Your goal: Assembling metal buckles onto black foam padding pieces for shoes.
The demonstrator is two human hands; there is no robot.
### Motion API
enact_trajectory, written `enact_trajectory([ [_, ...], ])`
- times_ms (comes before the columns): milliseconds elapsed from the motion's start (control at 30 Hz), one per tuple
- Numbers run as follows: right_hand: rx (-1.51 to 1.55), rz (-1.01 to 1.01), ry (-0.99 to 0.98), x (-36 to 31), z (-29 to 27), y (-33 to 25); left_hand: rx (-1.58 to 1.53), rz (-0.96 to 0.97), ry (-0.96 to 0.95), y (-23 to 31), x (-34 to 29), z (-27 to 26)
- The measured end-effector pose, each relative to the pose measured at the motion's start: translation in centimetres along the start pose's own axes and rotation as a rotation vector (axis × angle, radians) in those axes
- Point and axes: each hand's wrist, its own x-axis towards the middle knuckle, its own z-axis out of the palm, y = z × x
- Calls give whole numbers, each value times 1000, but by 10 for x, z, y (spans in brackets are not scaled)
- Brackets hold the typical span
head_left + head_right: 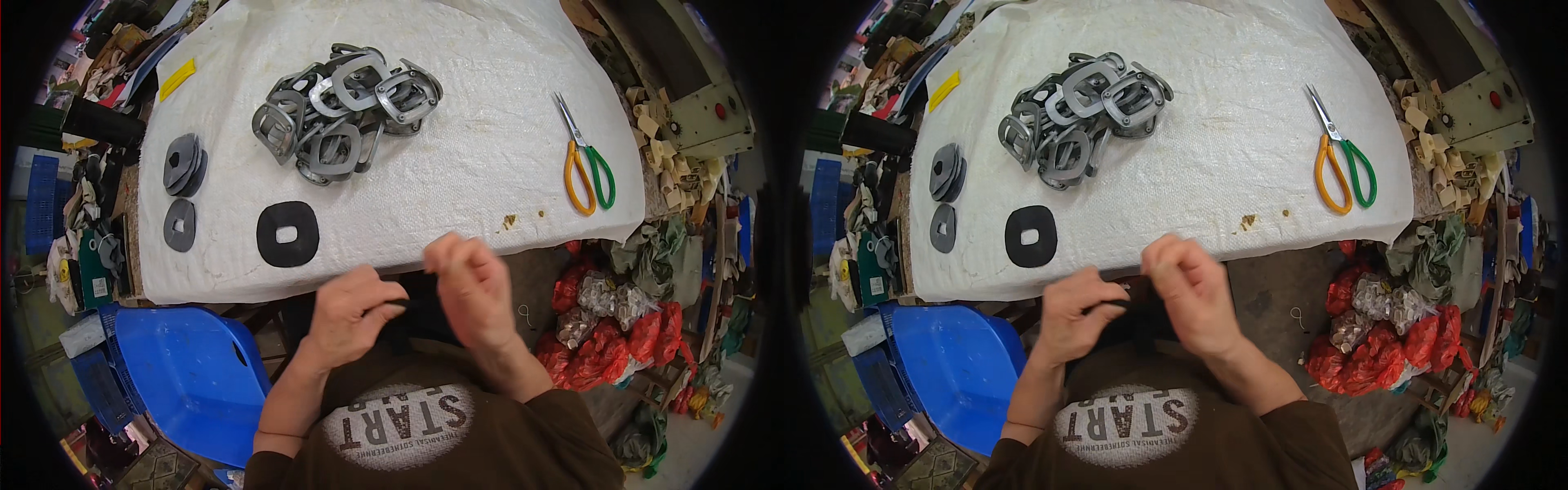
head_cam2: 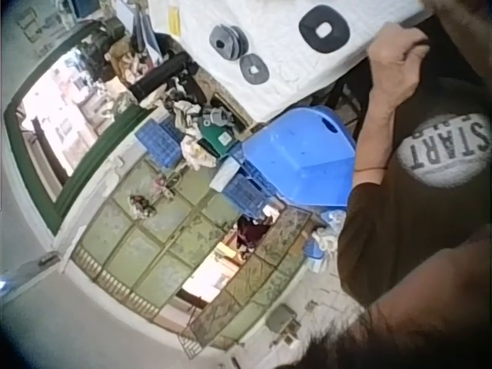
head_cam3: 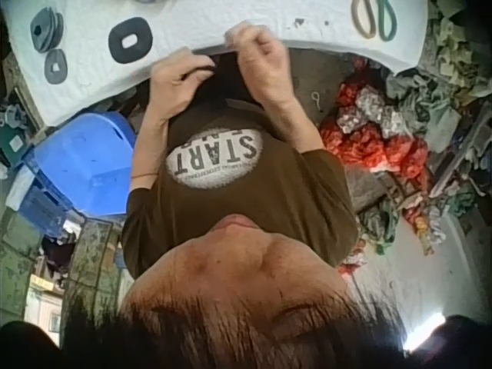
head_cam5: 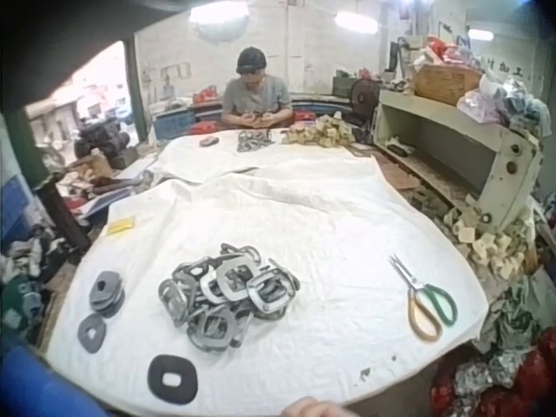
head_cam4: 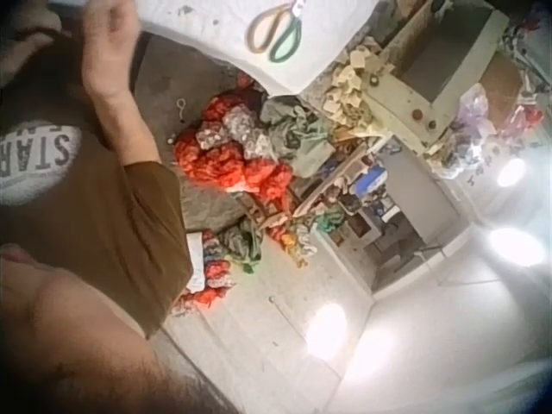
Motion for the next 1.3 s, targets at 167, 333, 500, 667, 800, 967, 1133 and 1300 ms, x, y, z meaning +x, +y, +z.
enact_trajectory([
  [167,20,-33,-140,12,-18,-9,-153,-114,110,-4,-8,-9],
  [333,19,104,-257,-3,-12,10,-446,-140,169,0,1,-6],
  [500,4,108,-205,-5,-10,11,-455,-131,182,-1,0,-3],
  [667,207,235,-116,-6,-2,13,-516,-111,178,-7,-2,-2],
  [800,402,282,-146,-4,-2,19,-600,-105,175,-6,-3,1],
  [967,569,279,-333,-2,-6,23,-659,-62,151,-1,0,4],
  [1133,640,297,-361,-3,-3,24,-634,30,138,3,3,4],
  [1300,554,348,-293,-6,-2,15,-623,16,119,-1,0,2],
])
